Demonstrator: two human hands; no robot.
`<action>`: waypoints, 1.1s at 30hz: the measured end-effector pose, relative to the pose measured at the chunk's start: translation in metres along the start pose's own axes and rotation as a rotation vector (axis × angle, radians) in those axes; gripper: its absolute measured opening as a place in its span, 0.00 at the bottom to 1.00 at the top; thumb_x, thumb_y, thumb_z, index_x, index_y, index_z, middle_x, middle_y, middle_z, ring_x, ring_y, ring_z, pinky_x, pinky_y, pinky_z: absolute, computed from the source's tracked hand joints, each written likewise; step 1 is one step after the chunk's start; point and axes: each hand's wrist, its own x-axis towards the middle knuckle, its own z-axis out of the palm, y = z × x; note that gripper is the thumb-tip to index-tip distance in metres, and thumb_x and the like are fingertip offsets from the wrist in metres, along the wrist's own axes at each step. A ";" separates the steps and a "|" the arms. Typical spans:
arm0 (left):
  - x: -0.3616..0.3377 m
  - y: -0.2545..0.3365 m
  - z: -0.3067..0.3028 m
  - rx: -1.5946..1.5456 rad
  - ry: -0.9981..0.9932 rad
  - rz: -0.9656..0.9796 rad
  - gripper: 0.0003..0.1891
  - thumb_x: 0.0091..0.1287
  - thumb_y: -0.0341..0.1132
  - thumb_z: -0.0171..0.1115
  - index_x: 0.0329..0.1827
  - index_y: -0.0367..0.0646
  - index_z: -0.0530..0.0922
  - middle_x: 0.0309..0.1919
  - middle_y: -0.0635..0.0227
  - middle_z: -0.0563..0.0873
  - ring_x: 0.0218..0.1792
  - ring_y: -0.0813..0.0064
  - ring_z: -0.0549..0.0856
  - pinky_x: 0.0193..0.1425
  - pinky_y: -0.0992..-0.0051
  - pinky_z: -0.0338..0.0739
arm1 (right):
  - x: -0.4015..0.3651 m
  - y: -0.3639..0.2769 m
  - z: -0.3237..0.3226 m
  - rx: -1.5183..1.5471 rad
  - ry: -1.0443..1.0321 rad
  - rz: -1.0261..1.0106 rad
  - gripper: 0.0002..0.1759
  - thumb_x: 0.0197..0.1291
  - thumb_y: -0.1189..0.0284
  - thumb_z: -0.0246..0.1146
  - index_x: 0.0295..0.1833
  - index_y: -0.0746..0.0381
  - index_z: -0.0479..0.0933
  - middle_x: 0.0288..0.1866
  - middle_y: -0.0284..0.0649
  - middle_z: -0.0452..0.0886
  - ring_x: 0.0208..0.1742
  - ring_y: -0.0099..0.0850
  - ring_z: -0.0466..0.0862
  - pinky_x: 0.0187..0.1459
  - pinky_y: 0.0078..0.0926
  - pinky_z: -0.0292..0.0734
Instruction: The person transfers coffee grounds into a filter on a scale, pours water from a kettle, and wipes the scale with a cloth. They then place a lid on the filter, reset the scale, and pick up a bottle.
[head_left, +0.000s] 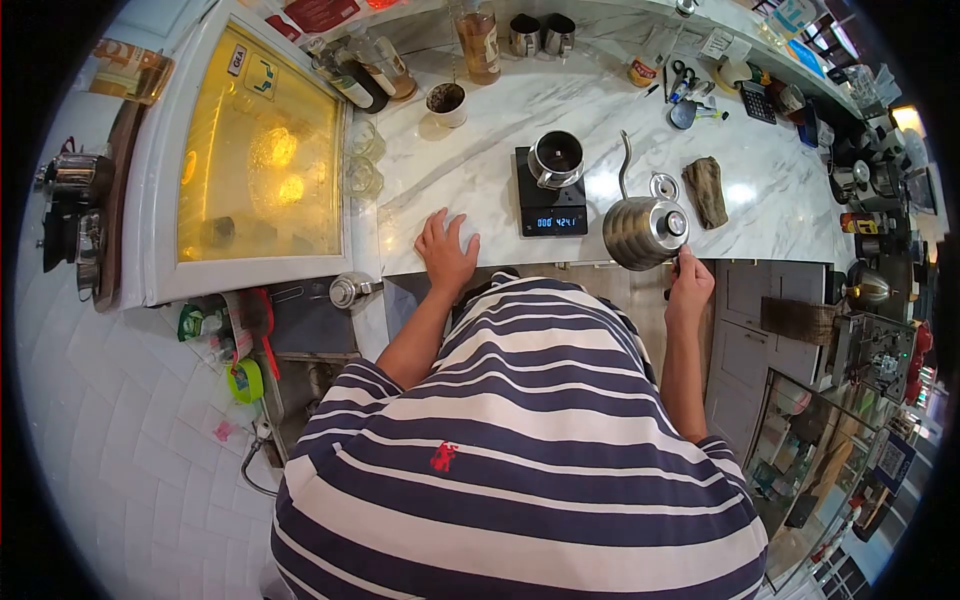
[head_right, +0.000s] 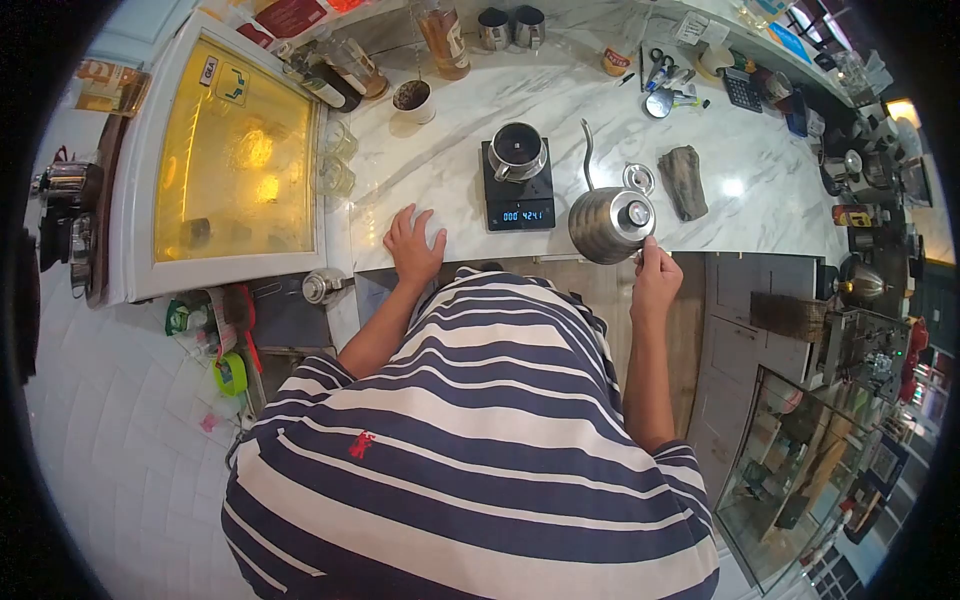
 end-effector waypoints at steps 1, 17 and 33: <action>0.000 0.000 0.000 0.001 -0.002 0.000 0.27 0.66 0.47 0.74 0.67 0.50 0.83 0.75 0.57 0.76 0.79 0.51 0.69 0.79 0.47 0.58 | 0.003 0.005 0.001 0.006 0.002 -0.002 0.22 0.79 0.64 0.67 0.30 0.64 0.83 0.26 0.27 0.76 0.27 0.15 0.68 0.28 0.21 0.59; -0.002 0.005 0.009 0.016 -0.006 -0.027 0.28 0.67 0.46 0.74 0.70 0.50 0.81 0.77 0.54 0.74 0.80 0.48 0.68 0.82 0.46 0.56 | 0.040 0.052 0.027 -0.046 0.025 -0.006 0.27 0.79 0.63 0.66 0.25 0.66 0.78 0.21 0.25 0.69 0.25 0.17 0.64 0.29 0.25 0.58; -0.004 0.016 0.024 0.073 0.010 -0.109 0.30 0.69 0.49 0.71 0.73 0.53 0.79 0.79 0.53 0.71 0.83 0.46 0.64 0.84 0.42 0.53 | 0.054 0.053 0.021 -0.261 -0.068 -0.088 0.27 0.80 0.59 0.63 0.31 0.69 0.80 0.23 0.33 0.72 0.29 0.21 0.70 0.33 0.29 0.66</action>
